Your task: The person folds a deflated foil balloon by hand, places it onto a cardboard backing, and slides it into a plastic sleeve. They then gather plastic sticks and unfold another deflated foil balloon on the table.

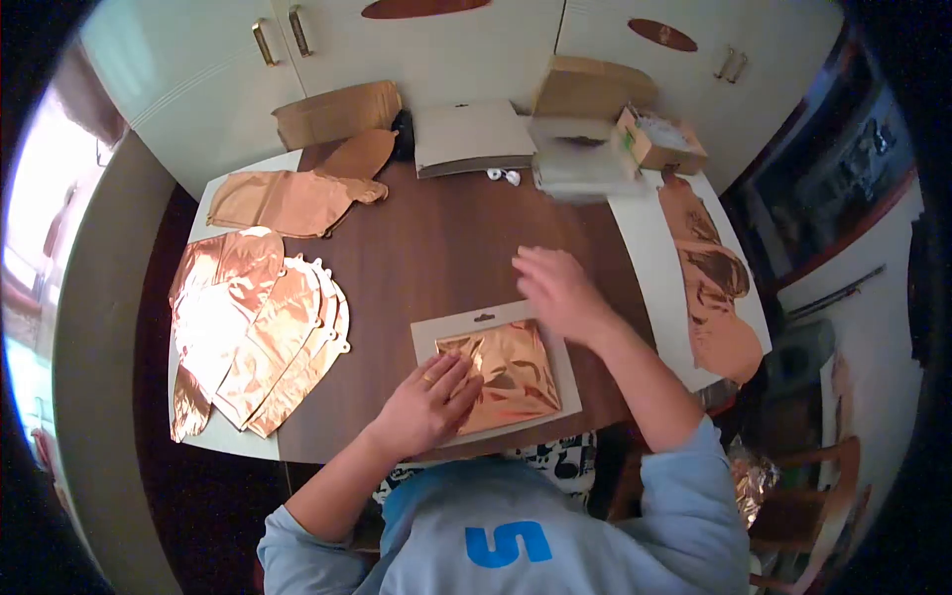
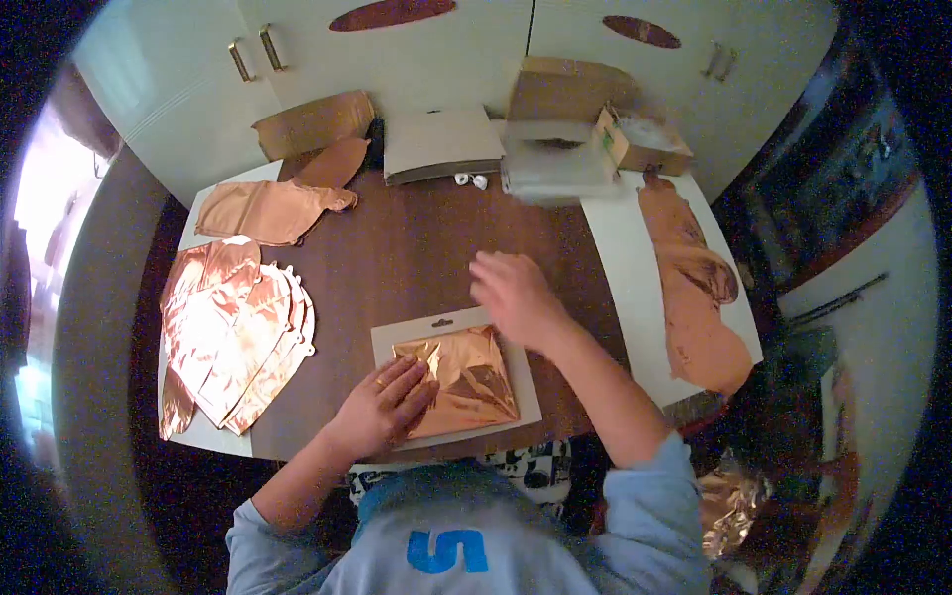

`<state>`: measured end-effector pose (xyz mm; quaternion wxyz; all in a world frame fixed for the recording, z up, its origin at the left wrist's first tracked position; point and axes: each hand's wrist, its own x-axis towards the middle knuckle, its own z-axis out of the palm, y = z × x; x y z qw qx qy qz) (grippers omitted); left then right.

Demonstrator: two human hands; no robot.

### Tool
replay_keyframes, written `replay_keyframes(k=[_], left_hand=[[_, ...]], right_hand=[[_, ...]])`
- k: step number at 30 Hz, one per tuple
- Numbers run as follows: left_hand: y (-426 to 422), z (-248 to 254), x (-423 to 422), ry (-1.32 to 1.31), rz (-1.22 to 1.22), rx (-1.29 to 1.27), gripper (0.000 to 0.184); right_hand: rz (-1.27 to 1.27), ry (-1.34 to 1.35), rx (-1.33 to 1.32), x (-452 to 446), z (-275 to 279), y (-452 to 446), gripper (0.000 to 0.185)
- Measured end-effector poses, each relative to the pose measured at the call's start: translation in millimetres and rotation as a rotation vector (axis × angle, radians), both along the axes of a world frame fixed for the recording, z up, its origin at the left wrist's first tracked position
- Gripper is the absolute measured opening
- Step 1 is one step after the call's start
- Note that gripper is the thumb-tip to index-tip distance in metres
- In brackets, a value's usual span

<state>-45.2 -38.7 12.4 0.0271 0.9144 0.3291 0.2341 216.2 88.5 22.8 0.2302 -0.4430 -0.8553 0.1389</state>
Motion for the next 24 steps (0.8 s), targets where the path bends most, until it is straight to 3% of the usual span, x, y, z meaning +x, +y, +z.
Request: replay_keyframes(k=[1,3,5,11,20,24], left_hand=[[0,1,0,0.003,0.001,0.000,0.044],[0,0,1,0.004,0.004,0.000,0.044],[1,0,0,0.001,0.004,0.003,0.044],[1,0,-1,0.013,-0.003,0.038,0.040],[1,0,0,-0.061,0.001,0.006,0.042],[4,3,-1,-0.096,-0.015,-0.038,0.039]], right_hand=[[-0.016,0.134,-0.046,2,4,27,0.033],[-0.238,0.132,0.112,-10,12,74,0.019],[-0.300,0.100,0.156,-15,1,121,0.018],[-0.379,-0.209,0.134,-22,-14,161,0.014],[-0.330,-0.209,0.008,13,6,46,0.012],[-0.279,0.068,-0.177,30,28,-14,0.016]])
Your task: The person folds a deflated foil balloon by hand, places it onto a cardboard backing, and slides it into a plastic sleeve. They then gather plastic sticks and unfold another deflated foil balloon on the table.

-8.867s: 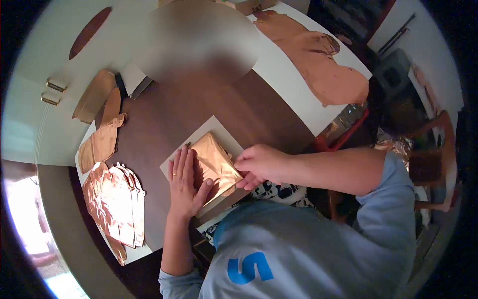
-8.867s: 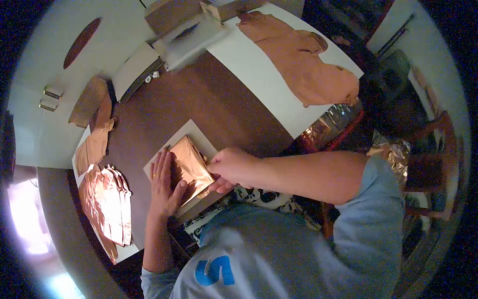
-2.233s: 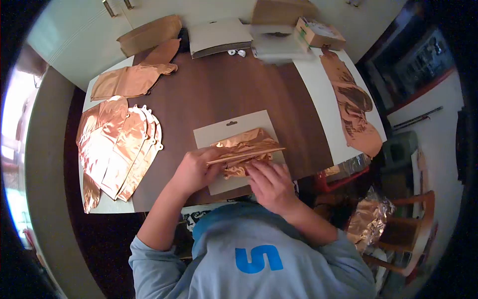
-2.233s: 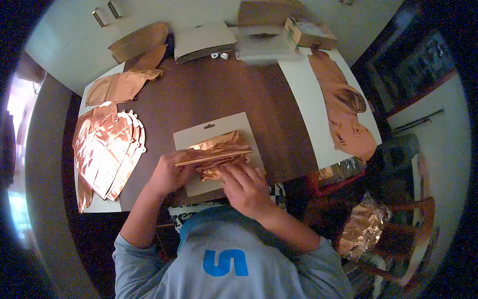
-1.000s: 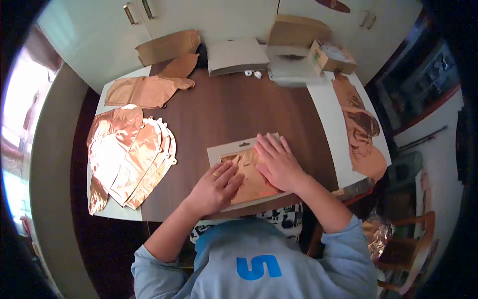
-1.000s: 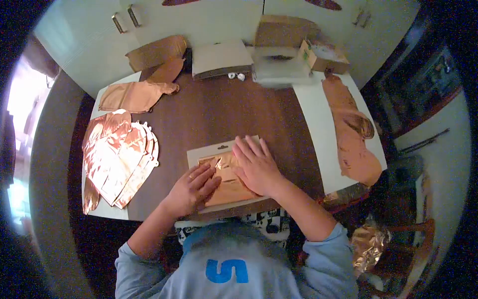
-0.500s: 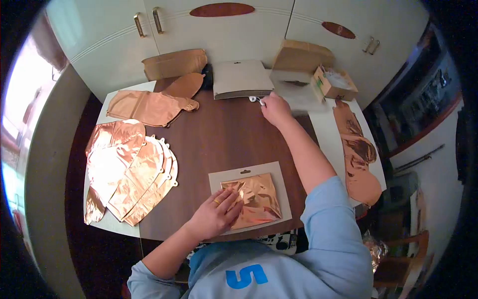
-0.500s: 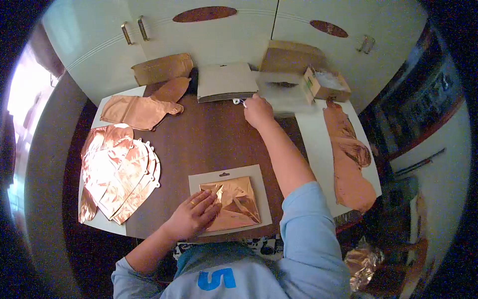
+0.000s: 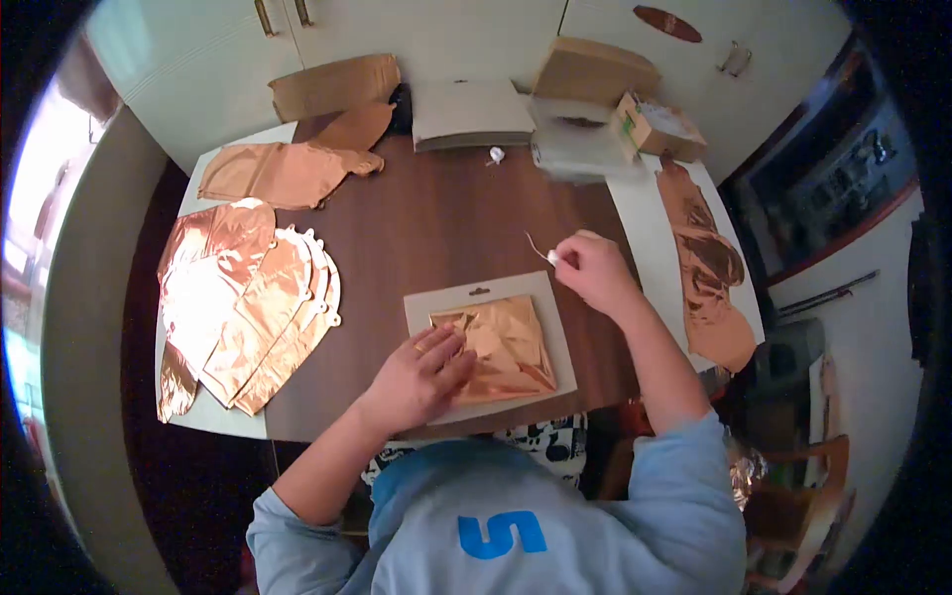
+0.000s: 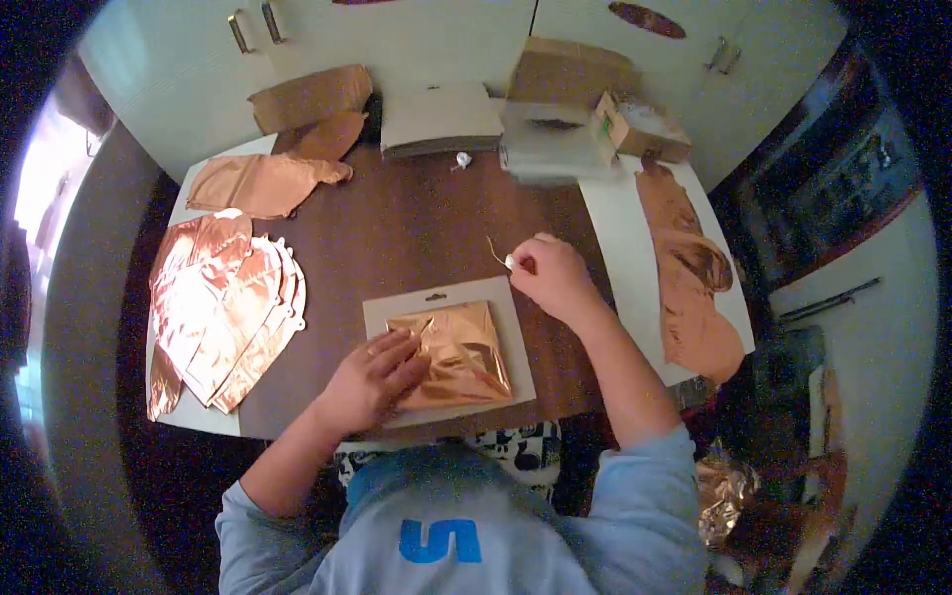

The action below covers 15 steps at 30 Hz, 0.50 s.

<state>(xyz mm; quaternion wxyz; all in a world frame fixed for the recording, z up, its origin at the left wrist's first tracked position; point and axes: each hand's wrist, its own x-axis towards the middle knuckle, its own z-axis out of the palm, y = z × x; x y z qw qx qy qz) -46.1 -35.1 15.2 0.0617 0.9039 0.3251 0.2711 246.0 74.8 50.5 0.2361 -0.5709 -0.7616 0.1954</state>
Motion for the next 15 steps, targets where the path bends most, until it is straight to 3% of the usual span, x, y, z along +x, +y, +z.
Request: replay_keyframes(k=[2,4,6,8,9,10,12,15], left_hand=[[2,-7,-3,-0.021,0.007,-0.028,0.043],[2,4,-4,-0.073,0.007,-0.119,0.044],[5,5,-4,-0.180,0.022,-0.227,0.043],[9,3,-8,-0.253,0.026,-0.312,0.043],[9,6,-7,-0.260,0.042,-0.339,0.042],[10,14,-7,-0.266,0.059,-0.364,0.041],[8,20,-6,-0.268,0.087,-0.397,0.040],[7,22,-5,-0.270,0.112,-0.419,0.039]], right_hand=[[-0.044,0.243,-0.153,8,22,-37,0.019],[-0.004,0.320,-0.316,18,42,-79,0.019],[0.020,0.599,-0.667,25,48,-121,0.014],[0.140,0.712,-0.654,19,30,-153,0.012],[0.164,0.577,-0.648,14,23,-162,0.013],[0.134,0.459,-0.654,4,27,-166,0.015],[0.024,0.560,-0.559,-21,13,-168,0.016],[0.003,0.433,-0.216,-56,5,-148,0.017]])
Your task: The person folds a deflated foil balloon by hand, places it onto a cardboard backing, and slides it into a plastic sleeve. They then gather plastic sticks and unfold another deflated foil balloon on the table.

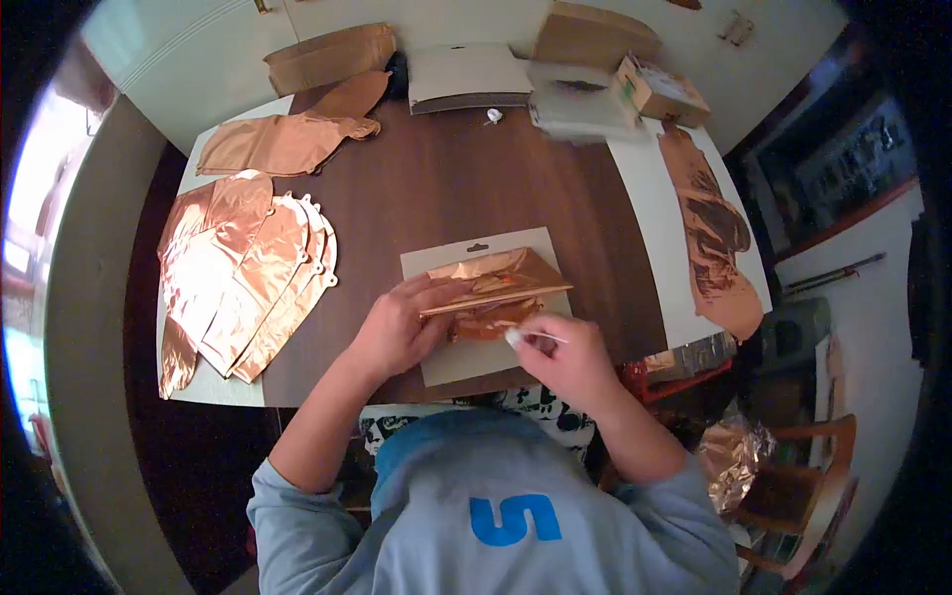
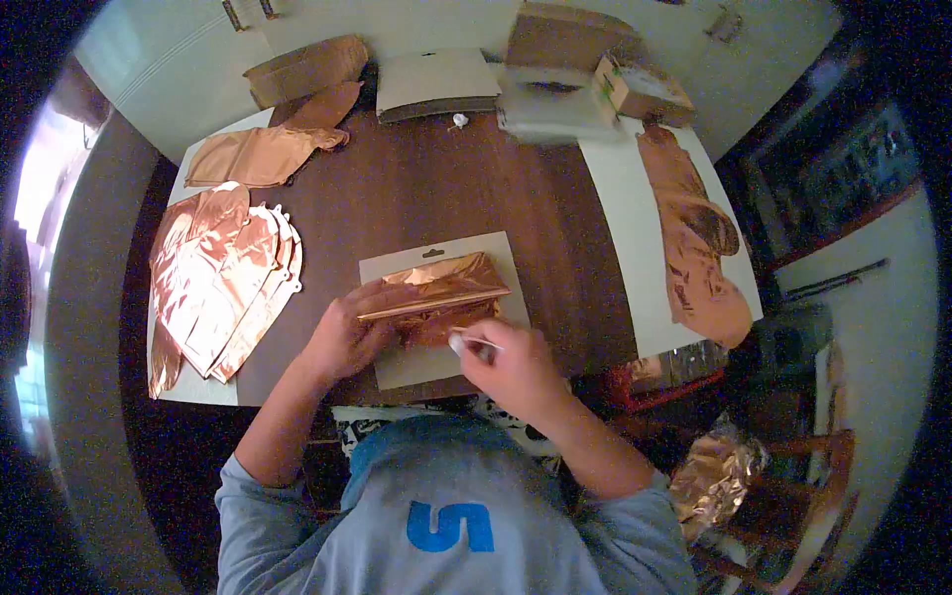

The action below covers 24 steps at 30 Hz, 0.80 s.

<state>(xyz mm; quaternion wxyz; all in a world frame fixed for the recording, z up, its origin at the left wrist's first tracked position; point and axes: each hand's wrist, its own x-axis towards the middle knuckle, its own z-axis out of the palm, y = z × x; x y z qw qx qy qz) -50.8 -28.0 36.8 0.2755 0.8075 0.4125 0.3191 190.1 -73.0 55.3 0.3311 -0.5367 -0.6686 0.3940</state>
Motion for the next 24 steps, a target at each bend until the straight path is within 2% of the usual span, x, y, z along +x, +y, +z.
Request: replay_keyframes(k=[3,6,9,12,16,18,21,24], left_hand=[[0,-3,0,-0.041,0.003,-0.032,0.038],[1,-4,-1,-0.085,-0.006,-0.026,0.038],[-2,-8,-3,-0.087,-0.017,0.008,0.038],[0,-18,-4,-0.074,-0.047,0.069,0.039],[-3,-15,-2,0.010,-0.084,0.206,0.039],[-4,-11,0,0.043,-0.094,0.252,0.037],[-6,-15,-1,0.100,-0.116,0.315,0.036],[-5,-25,2,0.171,-0.138,0.392,0.040]], right_hand=[[-0.092,-0.367,0.395,-27,-17,21,0.014],[-0.113,-0.601,0.783,-29,-48,40,0.020],[-0.193,-0.716,0.737,-33,-69,39,0.026],[-0.100,-0.762,0.682,-32,-63,32,0.029],[-0.102,-0.561,0.512,-21,-55,10,0.034],[-0.083,-0.604,0.465,-4,-42,-3,0.034],[-0.107,-0.475,0.550,30,-46,-19,0.035],[-0.104,-0.287,0.449,58,-41,-26,0.036]])
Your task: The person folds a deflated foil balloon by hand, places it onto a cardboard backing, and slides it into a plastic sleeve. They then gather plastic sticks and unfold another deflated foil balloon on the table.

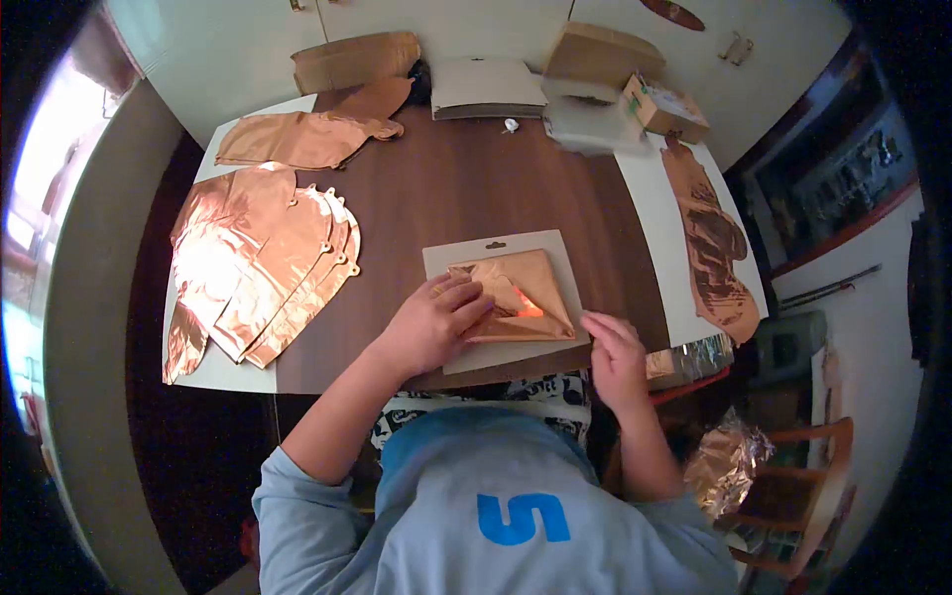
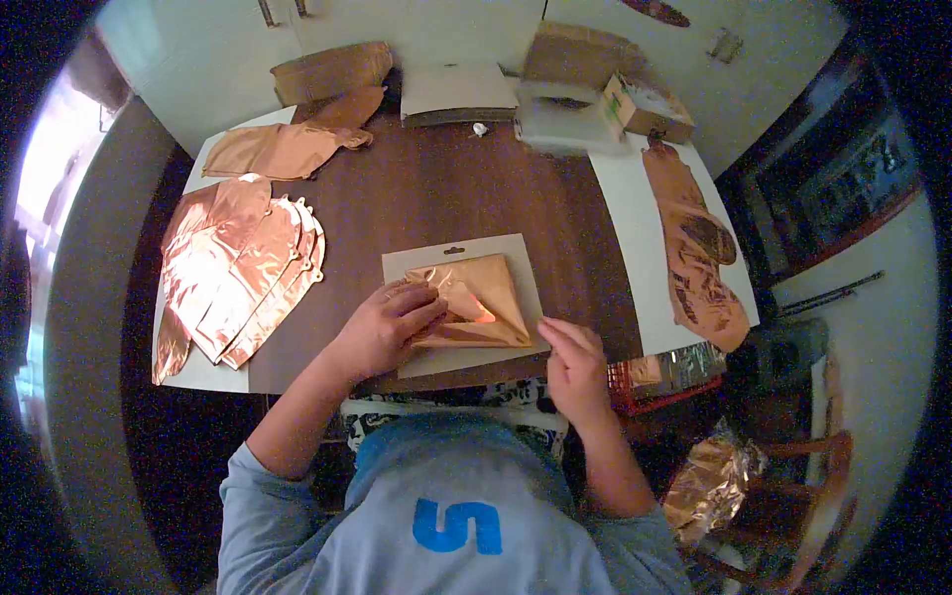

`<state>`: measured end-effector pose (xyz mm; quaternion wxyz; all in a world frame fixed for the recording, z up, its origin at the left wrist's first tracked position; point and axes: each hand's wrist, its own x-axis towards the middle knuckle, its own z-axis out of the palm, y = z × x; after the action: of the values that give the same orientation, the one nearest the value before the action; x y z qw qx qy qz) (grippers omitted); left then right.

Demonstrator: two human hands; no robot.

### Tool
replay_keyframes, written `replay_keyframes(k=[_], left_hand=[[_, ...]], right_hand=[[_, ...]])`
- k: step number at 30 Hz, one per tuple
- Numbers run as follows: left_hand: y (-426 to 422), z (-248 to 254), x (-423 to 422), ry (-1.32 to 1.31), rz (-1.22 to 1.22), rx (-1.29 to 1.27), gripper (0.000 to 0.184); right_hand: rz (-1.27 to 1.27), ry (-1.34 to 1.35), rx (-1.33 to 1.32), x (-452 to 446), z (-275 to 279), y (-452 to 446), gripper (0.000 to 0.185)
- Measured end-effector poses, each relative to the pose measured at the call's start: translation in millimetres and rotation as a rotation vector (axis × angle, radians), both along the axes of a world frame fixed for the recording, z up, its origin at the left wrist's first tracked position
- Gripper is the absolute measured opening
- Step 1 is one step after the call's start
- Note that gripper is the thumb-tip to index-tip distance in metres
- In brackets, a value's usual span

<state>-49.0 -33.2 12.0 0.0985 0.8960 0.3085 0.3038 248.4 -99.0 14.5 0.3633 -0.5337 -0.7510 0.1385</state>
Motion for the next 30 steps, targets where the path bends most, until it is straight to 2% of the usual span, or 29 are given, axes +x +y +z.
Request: replay_keyframes(k=[2,4,5,7,11,13,17,20,23,30], left_hand=[[3,-3,1,0.041,0.008,0.056,0.041],[-1,0,1,0.176,0.015,0.058,0.057],[-4,3,1,0.243,0.018,0.057,0.066],[-9,17,1,0.219,-0.011,-0.044,0.076],[-13,30,-2,0.131,-0.033,-0.184,0.089],[-16,24,-2,0.090,0.123,-0.187,0.089],[-17,20,8,0.139,0.314,-0.156,0.091],[-9,12,26,0.288,0.272,-0.110,0.089],[-4,-6,27,0.253,0.265,-0.141,0.089],[-10,-5,23,0.337,0.322,-0.143,0.100]], right_hand=[[-0.032,0.100,-0.072,9,6,5,0.033],[-0.020,0.167,-0.130,11,20,17,0.029],[0.016,0.117,-0.113,5,30,24,0.031],[0.089,0.019,-0.082,-16,44,42,0.035],[0.269,-0.325,-0.063,-44,23,77,0.052],[0.308,-0.473,-0.108,-50,7,89,0.060],[0.301,-0.504,-0.134,-57,3,95,0.065],[0.301,-0.521,-0.118,-59,1,100,0.067],[0.295,-0.555,-0.091,-53,-1,105,0.071],[0.275,-0.571,-0.100,-49,-2,100,0.076]])
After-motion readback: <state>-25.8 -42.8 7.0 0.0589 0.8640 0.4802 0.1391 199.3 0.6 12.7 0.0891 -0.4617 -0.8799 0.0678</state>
